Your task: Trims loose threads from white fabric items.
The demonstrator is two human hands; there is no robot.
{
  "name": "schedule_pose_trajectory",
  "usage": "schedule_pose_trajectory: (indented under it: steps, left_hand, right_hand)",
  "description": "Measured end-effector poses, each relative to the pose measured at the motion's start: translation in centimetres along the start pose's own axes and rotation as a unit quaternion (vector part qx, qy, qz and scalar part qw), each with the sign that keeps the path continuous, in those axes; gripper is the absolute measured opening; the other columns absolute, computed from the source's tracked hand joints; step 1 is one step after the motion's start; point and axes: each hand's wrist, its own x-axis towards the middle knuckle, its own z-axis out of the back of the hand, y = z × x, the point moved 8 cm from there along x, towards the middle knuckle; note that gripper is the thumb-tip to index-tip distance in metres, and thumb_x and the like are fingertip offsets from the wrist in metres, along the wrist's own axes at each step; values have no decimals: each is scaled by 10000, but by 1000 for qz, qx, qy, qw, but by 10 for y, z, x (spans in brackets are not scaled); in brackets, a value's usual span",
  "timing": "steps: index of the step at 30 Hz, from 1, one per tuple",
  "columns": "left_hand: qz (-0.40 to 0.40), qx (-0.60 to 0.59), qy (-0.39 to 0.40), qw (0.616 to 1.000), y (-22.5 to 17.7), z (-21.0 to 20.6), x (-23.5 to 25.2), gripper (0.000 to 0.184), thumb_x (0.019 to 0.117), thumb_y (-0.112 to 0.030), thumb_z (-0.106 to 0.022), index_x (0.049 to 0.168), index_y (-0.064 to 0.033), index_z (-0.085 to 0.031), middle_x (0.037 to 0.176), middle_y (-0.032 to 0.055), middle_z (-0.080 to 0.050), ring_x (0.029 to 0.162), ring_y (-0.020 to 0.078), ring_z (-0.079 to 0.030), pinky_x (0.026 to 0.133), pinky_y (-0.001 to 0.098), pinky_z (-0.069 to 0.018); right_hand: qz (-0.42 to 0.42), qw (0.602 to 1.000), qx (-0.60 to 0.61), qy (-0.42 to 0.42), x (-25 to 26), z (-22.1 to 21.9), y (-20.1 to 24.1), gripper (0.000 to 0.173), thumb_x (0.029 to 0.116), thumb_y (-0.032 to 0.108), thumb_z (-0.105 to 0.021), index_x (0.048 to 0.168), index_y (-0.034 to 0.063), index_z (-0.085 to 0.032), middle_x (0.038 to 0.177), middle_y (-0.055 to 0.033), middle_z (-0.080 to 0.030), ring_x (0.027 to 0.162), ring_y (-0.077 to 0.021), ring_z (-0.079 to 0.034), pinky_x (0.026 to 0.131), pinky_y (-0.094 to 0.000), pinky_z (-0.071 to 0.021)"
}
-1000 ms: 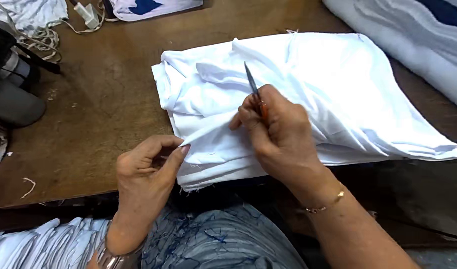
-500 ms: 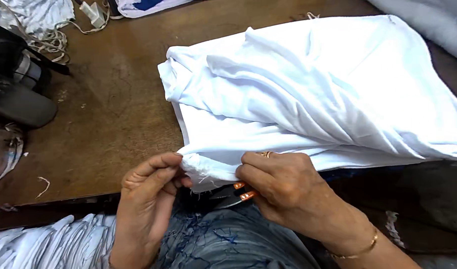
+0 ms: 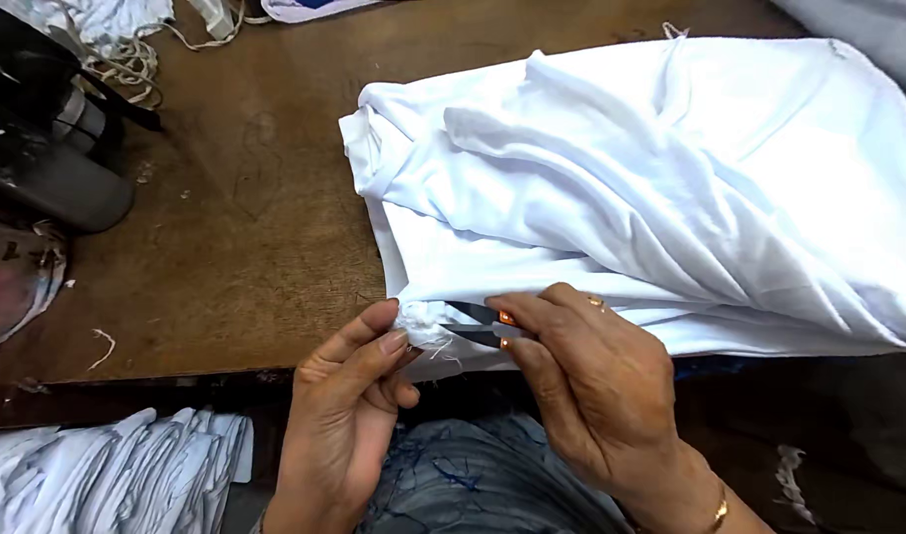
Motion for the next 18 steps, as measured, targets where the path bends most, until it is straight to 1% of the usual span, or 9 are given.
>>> schedule_pose_trajectory:
  steps: [2,4,7,10,13,16,18]
  left_hand:
    - [14,-16,-6,1000,4,0,0,216,951,-29,-658,1146,-15,-750,1030,152,-746,787,98,-724,615,194,-582]
    - [19,-24,-10,999,6,-2,1,211,952,-30,-655,1139,-19,-753,1017,150,-747,770,98,-722,605,192,-579]
    - [8,-12,4,1000,4,-5,0,216,953,-30,-664,1152,-3,-746,1022,166,-742,797,130,-739,629,230,-608]
    - [2,-7,3,1000,3,-6,-2,226,950,-24,-669,1163,17,-735,1024,182,-740,833,158,-752,658,268,-630]
    - [-2,-7,3,1000,2,-7,-3,227,950,-19,-670,1164,28,-731,1026,189,-738,841,164,-753,672,278,-635]
    - [-1,-6,5,1000,2,-6,-4,232,953,-28,-671,1170,22,-733,1035,181,-741,846,163,-755,678,280,-637]
    - [6,-12,-1,1000,4,-6,-4,229,954,-22,-666,1169,22,-734,1023,178,-743,837,165,-755,685,286,-639]
  right_hand:
    - [12,1000,-15,-10,-3,-1,1,355,1072,249,-472,1132,-7,-711,865,-72,-625,763,-152,-576,622,-275,-439]
    - [18,1000,-22,-12,-3,-2,2,352,1073,251,-473,1117,-1,-715,854,-70,-616,759,-155,-573,617,-273,-433]
    - [27,999,-34,-21,1,-3,5,338,1068,240,-484,1091,-1,-718,818,-67,-604,729,-156,-563,605,-273,-425]
    - [38,998,-42,-35,3,-4,8,338,1067,242,-495,1089,-9,-721,798,-72,-586,719,-162,-545,603,-278,-410]
    - [48,997,-50,-45,3,-5,10,323,1063,228,-504,1079,-12,-720,798,-76,-587,717,-166,-548,602,-283,-409]
    - [55,995,-69,-54,3,-4,10,288,1047,198,-512,1014,1,-719,780,-78,-602,705,-175,-561,587,-294,-410]
    - [54,995,-62,-48,3,-4,8,288,1047,196,-512,999,4,-722,774,-75,-600,699,-170,-557,582,-288,-403]
